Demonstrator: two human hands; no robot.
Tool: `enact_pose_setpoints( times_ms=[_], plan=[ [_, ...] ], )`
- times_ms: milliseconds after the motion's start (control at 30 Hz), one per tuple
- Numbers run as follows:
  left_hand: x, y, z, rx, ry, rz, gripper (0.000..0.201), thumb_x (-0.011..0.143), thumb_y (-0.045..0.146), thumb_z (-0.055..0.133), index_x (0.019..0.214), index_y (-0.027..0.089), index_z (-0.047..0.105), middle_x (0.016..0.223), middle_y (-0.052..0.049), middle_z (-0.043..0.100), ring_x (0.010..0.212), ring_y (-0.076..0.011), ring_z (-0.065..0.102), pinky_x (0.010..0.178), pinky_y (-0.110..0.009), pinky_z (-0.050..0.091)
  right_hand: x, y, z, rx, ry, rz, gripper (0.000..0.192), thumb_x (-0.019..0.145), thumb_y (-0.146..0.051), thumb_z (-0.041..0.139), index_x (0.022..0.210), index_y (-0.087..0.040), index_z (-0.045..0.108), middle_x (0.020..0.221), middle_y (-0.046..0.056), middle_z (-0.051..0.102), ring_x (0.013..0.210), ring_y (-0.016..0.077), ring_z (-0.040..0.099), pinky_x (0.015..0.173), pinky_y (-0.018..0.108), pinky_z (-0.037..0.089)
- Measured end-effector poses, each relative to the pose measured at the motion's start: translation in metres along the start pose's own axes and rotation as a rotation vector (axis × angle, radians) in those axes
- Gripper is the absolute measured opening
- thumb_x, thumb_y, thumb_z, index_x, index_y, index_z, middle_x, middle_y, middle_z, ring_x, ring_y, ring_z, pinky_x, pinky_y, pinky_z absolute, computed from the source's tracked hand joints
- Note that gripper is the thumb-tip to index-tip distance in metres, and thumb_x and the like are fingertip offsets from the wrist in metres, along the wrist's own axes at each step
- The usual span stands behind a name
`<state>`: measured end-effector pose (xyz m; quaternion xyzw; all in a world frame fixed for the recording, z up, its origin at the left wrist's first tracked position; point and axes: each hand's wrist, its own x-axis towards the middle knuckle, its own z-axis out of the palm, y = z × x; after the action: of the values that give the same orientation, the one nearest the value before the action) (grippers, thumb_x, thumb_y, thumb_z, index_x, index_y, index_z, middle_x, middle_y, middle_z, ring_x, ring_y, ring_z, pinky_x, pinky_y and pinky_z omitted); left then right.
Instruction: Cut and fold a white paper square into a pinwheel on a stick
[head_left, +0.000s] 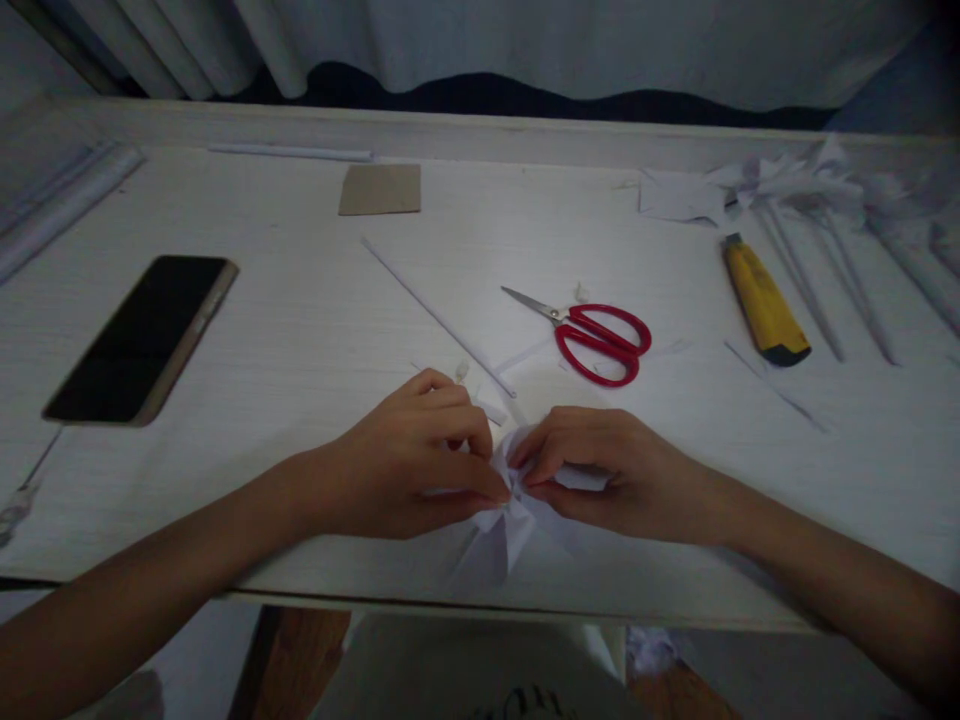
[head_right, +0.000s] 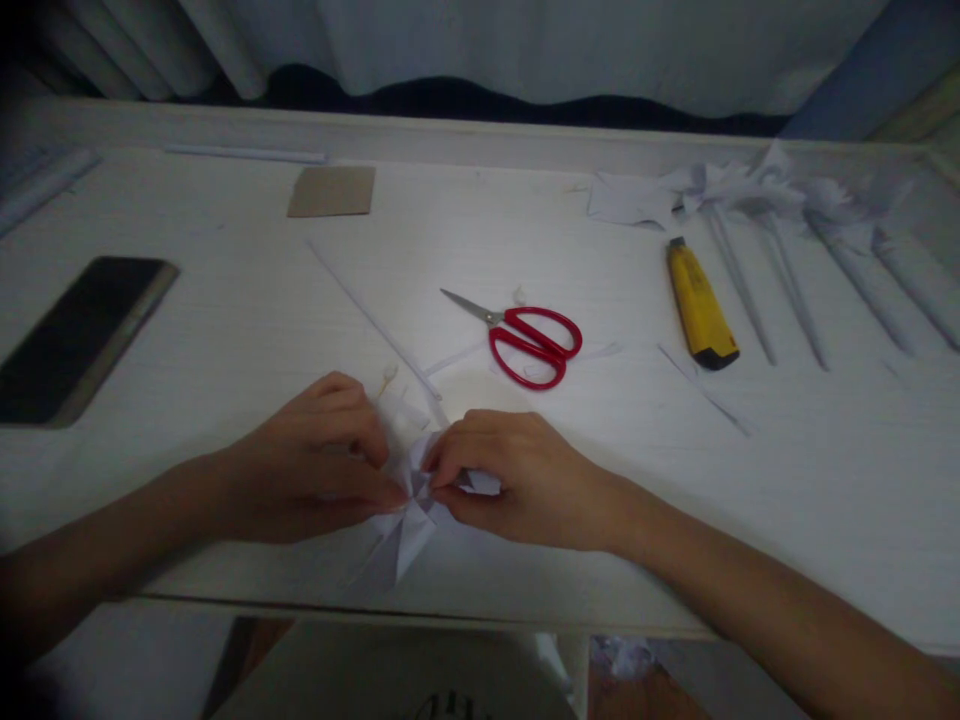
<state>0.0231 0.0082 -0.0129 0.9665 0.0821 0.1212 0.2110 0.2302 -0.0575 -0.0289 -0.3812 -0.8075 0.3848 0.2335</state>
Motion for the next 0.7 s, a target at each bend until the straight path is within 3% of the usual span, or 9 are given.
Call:
enact_pose_setpoints(
  times_ms=[167,267,467,700],
  plan=[
    [-0.003,0.000,-0.002,0.108,-0.037,0.106,0.012,0.079,0.024,0.048,0.081,0.023,0.060,0.060,0.003,0.055,0.055,-0.0097,0.044,0.058,-0.026,0.031,0.000,-0.006,-0.004,-0.012,-0.014,0.068,0.009,0.075,-0.014,0.053,0.083,-0.016,0.057,0.081,0.002,0.058,0.071,0.0100,0.053,0.064,0.023,0.041],
    [-0.005,0.002,-0.006,0.128,-0.060,0.090,0.014,0.078,0.024,0.049,0.090,0.025,0.057,0.062,0.003,0.055,0.054,-0.0100,0.044,0.053,-0.025,0.029,-0.001,-0.009,-0.004,-0.032,0.022,0.095,0.012,0.072,-0.011,0.055,0.083,-0.016,0.057,0.079,0.001,0.056,0.066,0.0087,0.051,0.059,0.022,0.039],
    [-0.004,0.009,-0.014,0.000,-0.008,-0.137,0.021,0.070,0.035,0.058,0.081,0.018,0.053,0.062,0.003,0.055,0.052,-0.0085,0.049,0.050,-0.021,0.033,-0.003,-0.011,-0.001,-0.012,0.116,0.148,0.010,0.071,-0.012,0.056,0.080,-0.016,0.058,0.074,-0.001,0.054,0.058,0.0060,0.048,0.052,0.018,0.038],
    [0.003,0.028,-0.011,0.116,-0.038,-0.391,0.024,0.075,0.033,0.050,0.057,0.016,0.050,0.045,0.006,0.047,0.038,-0.0047,0.041,0.041,-0.018,0.026,-0.005,-0.012,0.001,-0.025,0.186,0.187,0.008,0.070,-0.013,0.060,0.077,-0.018,0.059,0.071,-0.002,0.054,0.057,0.0065,0.050,0.052,0.018,0.040]
  ],
)
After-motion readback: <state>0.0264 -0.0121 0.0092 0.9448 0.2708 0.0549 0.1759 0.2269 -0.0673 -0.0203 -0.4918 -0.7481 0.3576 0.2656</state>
